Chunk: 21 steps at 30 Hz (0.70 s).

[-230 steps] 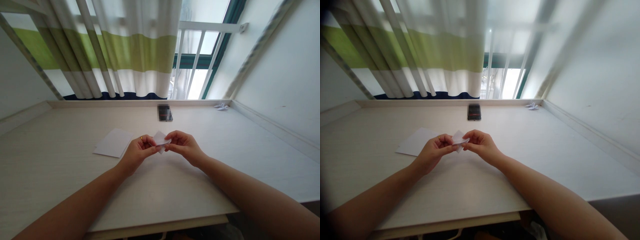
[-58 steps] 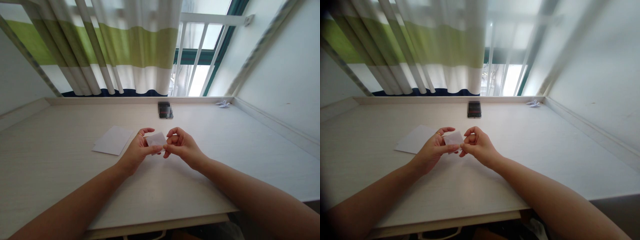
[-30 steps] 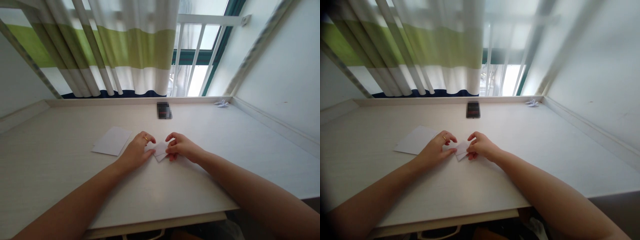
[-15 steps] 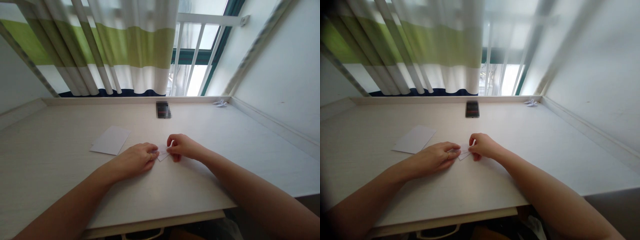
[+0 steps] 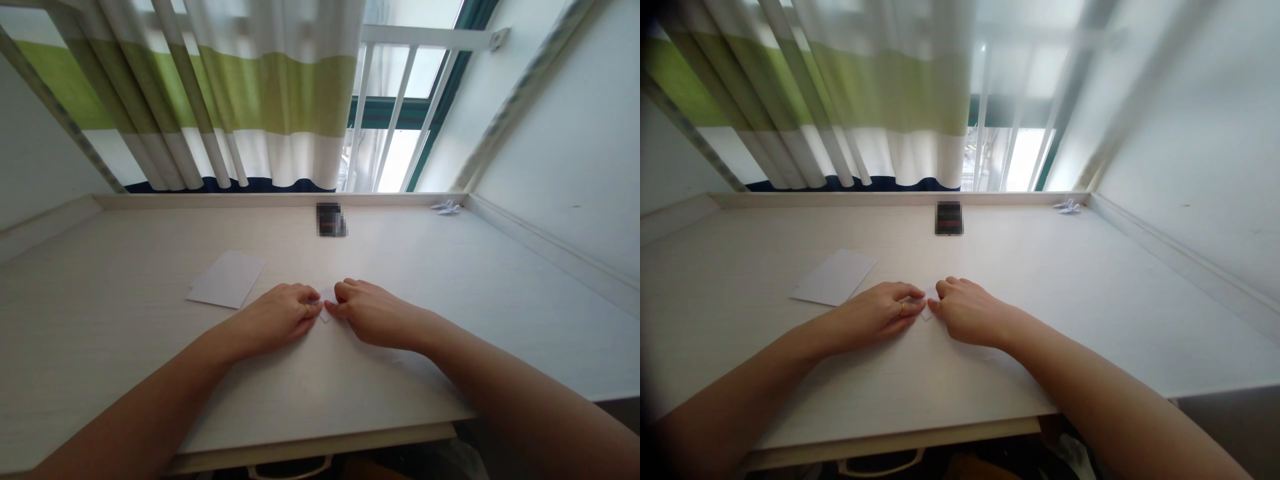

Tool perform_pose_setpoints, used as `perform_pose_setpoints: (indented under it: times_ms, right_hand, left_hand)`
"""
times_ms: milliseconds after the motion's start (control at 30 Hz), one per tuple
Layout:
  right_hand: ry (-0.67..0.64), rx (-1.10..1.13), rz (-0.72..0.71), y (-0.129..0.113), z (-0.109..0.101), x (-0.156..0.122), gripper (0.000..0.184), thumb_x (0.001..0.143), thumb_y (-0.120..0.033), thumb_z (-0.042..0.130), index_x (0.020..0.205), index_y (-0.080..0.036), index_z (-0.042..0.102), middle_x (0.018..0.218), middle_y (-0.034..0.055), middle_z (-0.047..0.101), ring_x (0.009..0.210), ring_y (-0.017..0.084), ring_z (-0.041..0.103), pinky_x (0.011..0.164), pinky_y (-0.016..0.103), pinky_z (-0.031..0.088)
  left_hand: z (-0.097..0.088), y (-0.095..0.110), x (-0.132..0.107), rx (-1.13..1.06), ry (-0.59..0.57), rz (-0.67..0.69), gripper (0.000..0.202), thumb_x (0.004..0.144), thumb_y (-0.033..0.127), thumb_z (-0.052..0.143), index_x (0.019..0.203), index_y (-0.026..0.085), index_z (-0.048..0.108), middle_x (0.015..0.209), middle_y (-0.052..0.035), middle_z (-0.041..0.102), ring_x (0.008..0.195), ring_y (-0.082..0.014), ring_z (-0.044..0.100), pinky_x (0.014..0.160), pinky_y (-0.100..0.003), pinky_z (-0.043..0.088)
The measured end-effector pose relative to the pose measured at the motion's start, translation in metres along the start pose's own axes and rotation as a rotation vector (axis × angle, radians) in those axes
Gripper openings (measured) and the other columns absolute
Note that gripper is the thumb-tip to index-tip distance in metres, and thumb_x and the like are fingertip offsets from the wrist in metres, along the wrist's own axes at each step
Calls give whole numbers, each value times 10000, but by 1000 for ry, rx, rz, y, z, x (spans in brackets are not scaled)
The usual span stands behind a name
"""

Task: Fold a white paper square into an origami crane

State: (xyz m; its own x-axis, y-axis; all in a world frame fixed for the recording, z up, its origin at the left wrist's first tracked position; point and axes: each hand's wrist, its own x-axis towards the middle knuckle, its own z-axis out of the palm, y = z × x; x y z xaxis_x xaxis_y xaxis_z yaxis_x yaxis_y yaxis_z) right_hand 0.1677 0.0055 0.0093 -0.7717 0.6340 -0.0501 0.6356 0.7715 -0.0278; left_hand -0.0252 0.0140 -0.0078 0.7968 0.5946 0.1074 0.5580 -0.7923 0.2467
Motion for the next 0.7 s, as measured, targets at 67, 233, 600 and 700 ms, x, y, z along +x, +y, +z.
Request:
perform_pose_setpoints:
  times_ms: [67,233,600,700]
  right_hand:
    - [-21,20,21,2,-2,0,311,882,-181,338,997,-123,621,757,105,556,693,188,478,653,315,361]
    - [-61,62,64,8,-10,-4,291,876,-221,375,909,-137,651,715,100,589,726,202,492,677,318,350]
    - [-162,91,137,18,-18,-8,231,795,-130,445,799,-171,673,719,98,631,782,222,548,706,305,375]
    - [-158,173,159,20,-18,-8,236,782,-130,444,779,-163,677,745,98,641,762,207,565,699,289,400]
  left_hand:
    - [1,-1,0,-21,20,-5,319,842,253,356,985,204,637,1056,-91,611,966,-219,536,877,-368,370]
    - [2,-2,1,5,7,2,348,860,276,328,972,210,651,1059,-85,621,952,-206,551,881,-365,370]
    - [0,0,0,-58,40,-32,338,857,283,338,960,223,655,1067,-69,623,973,-207,545,891,-359,365]
    - [-1,3,1,-97,60,-46,345,858,291,334,953,211,656,1094,-74,603,973,-207,539,877,-346,375]
